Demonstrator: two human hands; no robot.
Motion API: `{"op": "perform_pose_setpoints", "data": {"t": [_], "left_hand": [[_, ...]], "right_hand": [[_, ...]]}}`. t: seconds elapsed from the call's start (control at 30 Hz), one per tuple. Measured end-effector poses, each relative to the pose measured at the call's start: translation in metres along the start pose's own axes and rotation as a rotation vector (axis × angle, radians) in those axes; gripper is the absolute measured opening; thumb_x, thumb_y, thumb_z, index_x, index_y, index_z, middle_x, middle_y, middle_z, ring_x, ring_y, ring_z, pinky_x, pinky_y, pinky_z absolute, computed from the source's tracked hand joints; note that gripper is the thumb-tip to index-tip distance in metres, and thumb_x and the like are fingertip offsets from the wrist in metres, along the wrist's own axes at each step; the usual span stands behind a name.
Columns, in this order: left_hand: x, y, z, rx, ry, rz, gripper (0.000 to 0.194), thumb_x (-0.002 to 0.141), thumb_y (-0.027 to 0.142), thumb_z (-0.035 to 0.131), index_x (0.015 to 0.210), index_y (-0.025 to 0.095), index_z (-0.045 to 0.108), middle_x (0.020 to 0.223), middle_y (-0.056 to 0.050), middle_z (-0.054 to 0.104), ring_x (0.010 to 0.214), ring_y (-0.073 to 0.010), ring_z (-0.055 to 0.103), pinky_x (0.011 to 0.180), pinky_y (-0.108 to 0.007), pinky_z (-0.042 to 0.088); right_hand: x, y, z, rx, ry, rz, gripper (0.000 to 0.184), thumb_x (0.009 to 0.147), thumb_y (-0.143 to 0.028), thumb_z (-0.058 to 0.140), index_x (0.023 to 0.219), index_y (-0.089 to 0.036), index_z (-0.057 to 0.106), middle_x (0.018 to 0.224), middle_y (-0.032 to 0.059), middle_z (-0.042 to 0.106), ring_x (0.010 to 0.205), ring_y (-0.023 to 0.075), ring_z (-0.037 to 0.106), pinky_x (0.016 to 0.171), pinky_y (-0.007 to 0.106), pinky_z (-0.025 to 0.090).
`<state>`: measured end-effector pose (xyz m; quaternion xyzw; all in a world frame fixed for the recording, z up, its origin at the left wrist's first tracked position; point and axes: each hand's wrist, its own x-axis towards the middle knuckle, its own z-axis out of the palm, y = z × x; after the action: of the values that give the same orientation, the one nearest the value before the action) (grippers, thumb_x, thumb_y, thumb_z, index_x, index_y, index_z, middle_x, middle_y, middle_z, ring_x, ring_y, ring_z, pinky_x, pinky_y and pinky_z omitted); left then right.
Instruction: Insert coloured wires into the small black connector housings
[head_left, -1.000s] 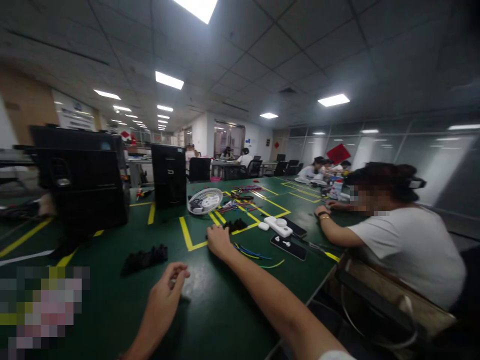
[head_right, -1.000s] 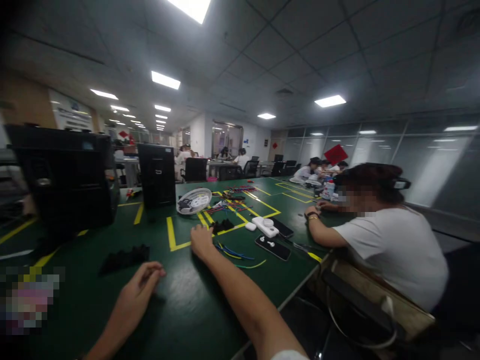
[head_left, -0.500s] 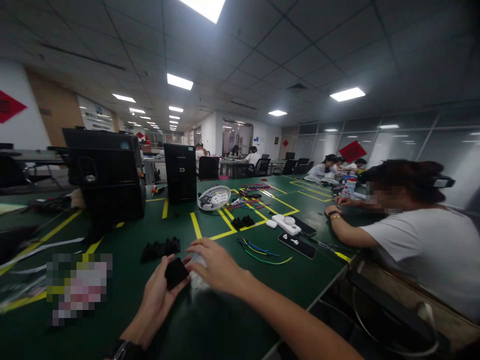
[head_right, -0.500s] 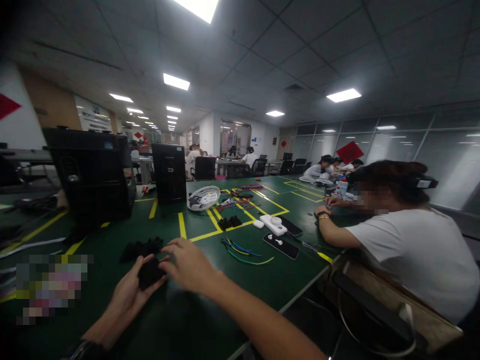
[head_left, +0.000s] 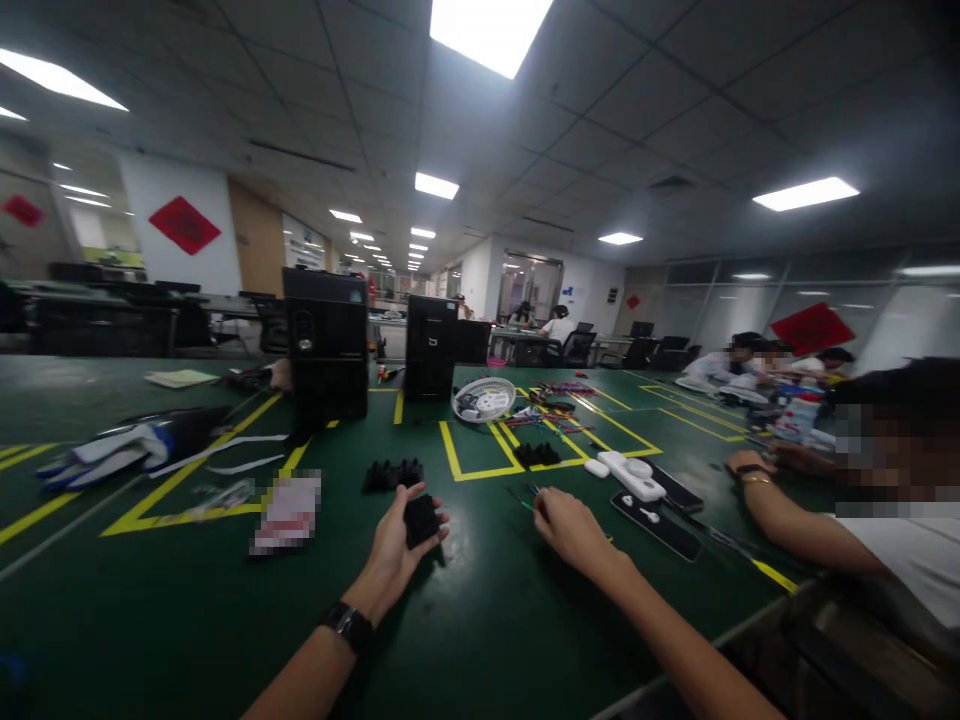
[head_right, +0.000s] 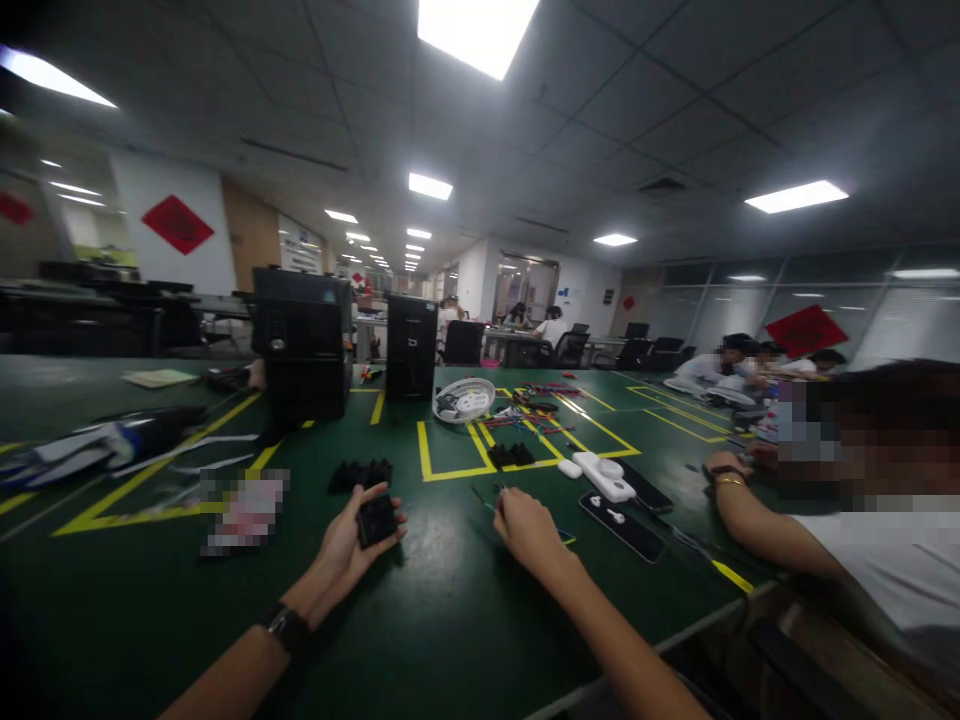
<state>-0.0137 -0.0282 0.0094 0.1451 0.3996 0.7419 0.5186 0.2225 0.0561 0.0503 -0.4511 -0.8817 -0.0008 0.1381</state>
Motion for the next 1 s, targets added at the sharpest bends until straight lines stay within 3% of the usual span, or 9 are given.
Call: {"op": "perform_pose_setpoints", "data": {"t": [0.17,0.3,0.5,0.87,1.0], "left_hand": [[0.008,0.011,-0.003,-0.135,0.060,0.094,0.029,0.088,0.044,0.049,0.103,0.020,0.045,0.093,-0.011,0.067,0.073,-0.0222,0.069,0.067,-0.045,0.056],[0.009,0.019,-0.005,-0.145,0.068,0.128,0.023,0.091,0.042,0.044,0.100,0.022,0.040,0.100,-0.011,0.067,0.076,-0.0228,0.070,0.064,-0.041,0.056],[0.013,0.023,-0.009,-0.193,0.076,0.164,0.023,0.091,0.044,0.043,0.097,0.022,0.037,0.090,-0.010,0.069,0.072,-0.0224,0.070,0.072,-0.045,0.055],[0.014,0.019,-0.010,-0.127,0.054,0.165,0.027,0.090,0.043,0.046,0.099,0.018,0.041,0.095,-0.016,0.069,0.077,-0.0246,0.071,0.072,-0.045,0.056],[0.015,0.016,-0.011,-0.110,0.048,0.160,0.029,0.089,0.044,0.047,0.099,0.018,0.041,0.097,-0.017,0.069,0.078,-0.0250,0.071,0.073,-0.047,0.056]], "right_hand": [[0.013,-0.072,0.004,0.362,0.143,-0.248,0.021,0.092,-0.024,0.038,0.092,-0.019,0.058,0.075,0.0039,0.064,0.070,0.0172,0.062,0.062,0.025,0.041],[0.014,-0.112,0.030,0.506,0.205,-0.405,0.024,0.093,-0.022,0.038,0.106,-0.021,0.058,0.089,0.0046,0.068,0.078,0.0172,0.065,0.071,0.025,0.045],[0.014,-0.100,0.044,0.518,0.330,-0.356,0.025,0.093,-0.026,0.041,0.109,-0.020,0.059,0.089,0.0061,0.070,0.078,0.0192,0.067,0.070,0.029,0.049],[0.010,-0.098,0.053,0.423,0.325,-0.575,0.026,0.091,-0.020,0.045,0.113,-0.019,0.058,0.101,0.0070,0.070,0.086,0.0168,0.069,0.076,0.025,0.052],[0.009,-0.097,0.055,0.419,0.356,-0.589,0.027,0.091,-0.018,0.046,0.115,-0.019,0.057,0.101,0.0070,0.070,0.085,0.0168,0.069,0.075,0.025,0.052]]}}
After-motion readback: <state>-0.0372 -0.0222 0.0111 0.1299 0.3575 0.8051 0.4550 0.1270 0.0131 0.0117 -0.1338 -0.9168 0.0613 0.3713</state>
